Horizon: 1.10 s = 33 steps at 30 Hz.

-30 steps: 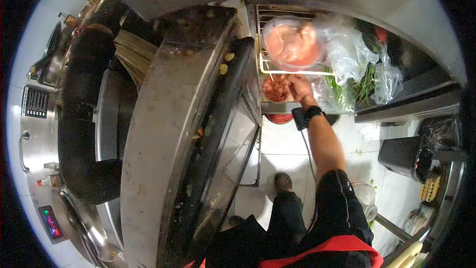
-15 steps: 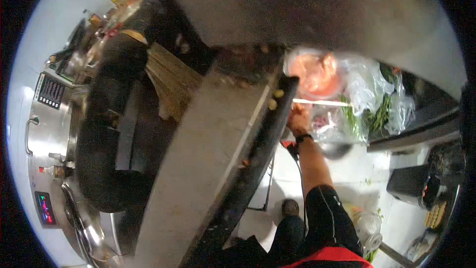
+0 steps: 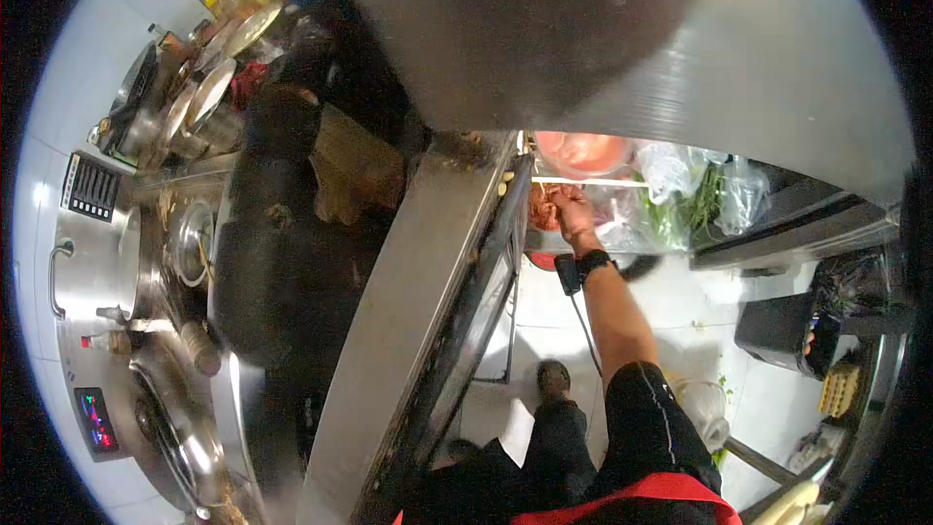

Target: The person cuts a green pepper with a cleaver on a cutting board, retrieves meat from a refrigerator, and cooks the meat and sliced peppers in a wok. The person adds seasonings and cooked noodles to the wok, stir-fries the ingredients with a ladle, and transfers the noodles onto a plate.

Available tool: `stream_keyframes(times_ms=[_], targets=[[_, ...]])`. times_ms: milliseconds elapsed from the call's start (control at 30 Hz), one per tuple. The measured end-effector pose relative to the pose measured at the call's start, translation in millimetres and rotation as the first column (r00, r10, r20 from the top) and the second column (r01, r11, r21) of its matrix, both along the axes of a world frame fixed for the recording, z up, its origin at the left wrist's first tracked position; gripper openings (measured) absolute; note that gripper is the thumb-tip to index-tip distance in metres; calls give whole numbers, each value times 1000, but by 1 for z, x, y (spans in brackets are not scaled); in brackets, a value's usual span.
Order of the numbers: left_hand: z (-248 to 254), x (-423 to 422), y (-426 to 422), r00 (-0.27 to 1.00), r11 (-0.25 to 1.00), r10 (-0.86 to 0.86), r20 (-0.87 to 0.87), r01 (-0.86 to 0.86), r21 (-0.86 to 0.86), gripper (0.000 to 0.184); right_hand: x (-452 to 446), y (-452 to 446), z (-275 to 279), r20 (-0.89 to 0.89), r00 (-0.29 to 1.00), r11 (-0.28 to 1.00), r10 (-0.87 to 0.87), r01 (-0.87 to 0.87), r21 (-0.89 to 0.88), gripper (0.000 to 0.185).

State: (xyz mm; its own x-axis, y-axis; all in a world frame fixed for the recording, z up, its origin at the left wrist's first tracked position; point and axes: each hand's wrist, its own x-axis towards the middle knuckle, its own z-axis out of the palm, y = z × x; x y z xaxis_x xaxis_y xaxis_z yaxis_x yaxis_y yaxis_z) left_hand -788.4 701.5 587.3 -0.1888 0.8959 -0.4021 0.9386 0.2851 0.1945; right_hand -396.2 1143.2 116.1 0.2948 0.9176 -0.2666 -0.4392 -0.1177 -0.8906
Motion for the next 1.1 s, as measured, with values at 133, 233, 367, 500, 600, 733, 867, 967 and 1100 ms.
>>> stream_keyframes(times_ms=[133, 233, 367, 500, 600, 733, 867, 967, 1100], targets=[[-15, -26, 8, 964, 990, -139, 227, 135, 31, 85, 30, -65, 35, 540, 838, 959, 74, -208, 192, 23], [20, -5, 21, 964, 974, -170, 206, 196, -116, 91, 40, -128, 104, 682, 720, 939, 125, -307, 152, 27], [22, -11, 4, 872, 979, -200, 448, 193, 60, 94, 35, -211, 253, 85, 996, 998, 39, -44, 54, 37], [-3, 16, -22, 844, 941, -255, 472, 103, 323, 97, 43, -271, 383, 196, 967, 968, 162, -194, 161, 32], [-23, 61, -47, 712, 852, -416, 565, 88, 516, 106, -11, -299, 480, 301, 929, 925, 217, -294, 239, 34], [-69, 88, -76, -29, 855, -390, 920, 359, 374, 102, -125, -331, 569, 392, 759, 802, 519, -591, 82, 36], [-37, -7, -111, 196, 869, -205, 959, 487, 86, 62, -265, -353, 586, 363, 469, 502, 805, -865, 3, 35], [-119, -102, -175, 511, 779, -621, 594, 487, 396, 30, -399, -387, 589, 396, 208, 253, 894, -965, -65, 29], [-227, -172, -306, 625, 949, 30, 780, -262, 174, 48, -568, -414, 561, 689, -299, -118, 660, -948, -297, 17]])
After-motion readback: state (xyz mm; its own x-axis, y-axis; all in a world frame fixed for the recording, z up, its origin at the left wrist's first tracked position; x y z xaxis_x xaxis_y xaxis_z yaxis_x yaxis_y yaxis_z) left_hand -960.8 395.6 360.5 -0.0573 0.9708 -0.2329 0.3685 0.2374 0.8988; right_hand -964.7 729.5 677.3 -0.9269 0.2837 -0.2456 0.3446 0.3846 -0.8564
